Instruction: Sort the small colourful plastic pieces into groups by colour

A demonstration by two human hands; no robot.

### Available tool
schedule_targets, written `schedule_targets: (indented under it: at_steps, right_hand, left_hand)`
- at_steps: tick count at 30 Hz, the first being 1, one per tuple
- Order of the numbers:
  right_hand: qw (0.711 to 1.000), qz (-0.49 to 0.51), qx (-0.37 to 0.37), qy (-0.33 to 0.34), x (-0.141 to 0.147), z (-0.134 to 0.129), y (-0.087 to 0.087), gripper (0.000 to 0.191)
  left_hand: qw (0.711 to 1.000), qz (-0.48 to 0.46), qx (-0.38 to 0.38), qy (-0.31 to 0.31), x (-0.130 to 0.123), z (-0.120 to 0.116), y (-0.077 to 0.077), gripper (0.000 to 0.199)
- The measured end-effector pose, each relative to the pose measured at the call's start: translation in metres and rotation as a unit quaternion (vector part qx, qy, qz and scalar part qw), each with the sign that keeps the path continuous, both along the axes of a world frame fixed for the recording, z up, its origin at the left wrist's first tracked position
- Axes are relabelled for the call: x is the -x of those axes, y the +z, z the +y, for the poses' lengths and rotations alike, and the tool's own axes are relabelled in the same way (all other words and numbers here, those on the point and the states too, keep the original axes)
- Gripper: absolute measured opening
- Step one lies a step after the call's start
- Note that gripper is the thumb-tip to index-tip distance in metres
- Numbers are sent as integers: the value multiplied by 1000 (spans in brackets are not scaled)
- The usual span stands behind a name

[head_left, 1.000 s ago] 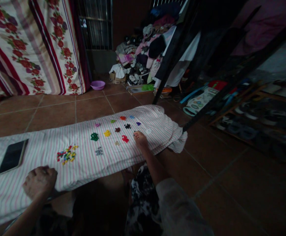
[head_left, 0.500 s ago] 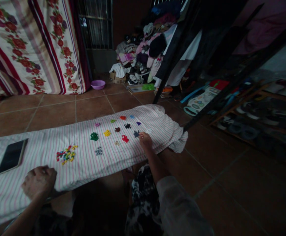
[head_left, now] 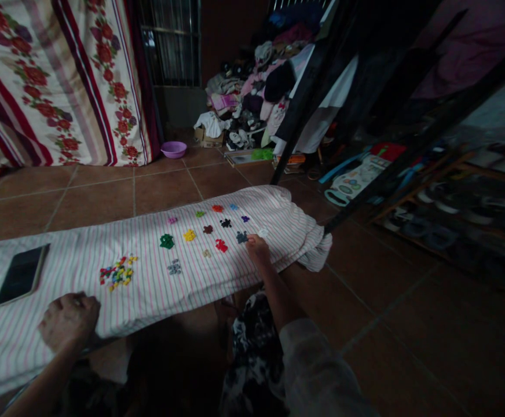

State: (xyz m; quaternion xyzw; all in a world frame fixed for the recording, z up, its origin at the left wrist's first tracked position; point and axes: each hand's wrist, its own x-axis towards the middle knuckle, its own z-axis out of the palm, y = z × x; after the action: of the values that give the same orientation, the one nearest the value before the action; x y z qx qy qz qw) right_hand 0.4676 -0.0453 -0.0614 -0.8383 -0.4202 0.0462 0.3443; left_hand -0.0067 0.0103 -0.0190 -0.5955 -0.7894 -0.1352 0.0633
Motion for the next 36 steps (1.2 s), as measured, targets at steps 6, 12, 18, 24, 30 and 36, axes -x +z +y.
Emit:
schedule_targets:
  at_steps: [6,12,18,24,30,36]
  right_hand:
    - [1000,-12,-24,14,0,5,-1,31]
    - [997,-17,-75,23,-5,7,0,26]
    - [989,-91,-90,74,-7,19,-7,36]
    - [985,-122,-55,113,1,35,-18,43]
    - [982,-111,-63,138,1,38,-20,25]
    - [982,-105,-84,135,-4,39,-18,21]
  left_hand:
    - [1000,-12,-19,-7,-2,-3,3,55]
    - [999,-40,9,3,-2,-2,6,51]
    - [998,-45,34,12,-3,0,9,51]
    - [999,-41,26,-1,-4,-1,11,45]
    - [999,-27,35,-6,-4,-1,11,48]
    - [999,-21,33,-4,-6,-2,13,51]
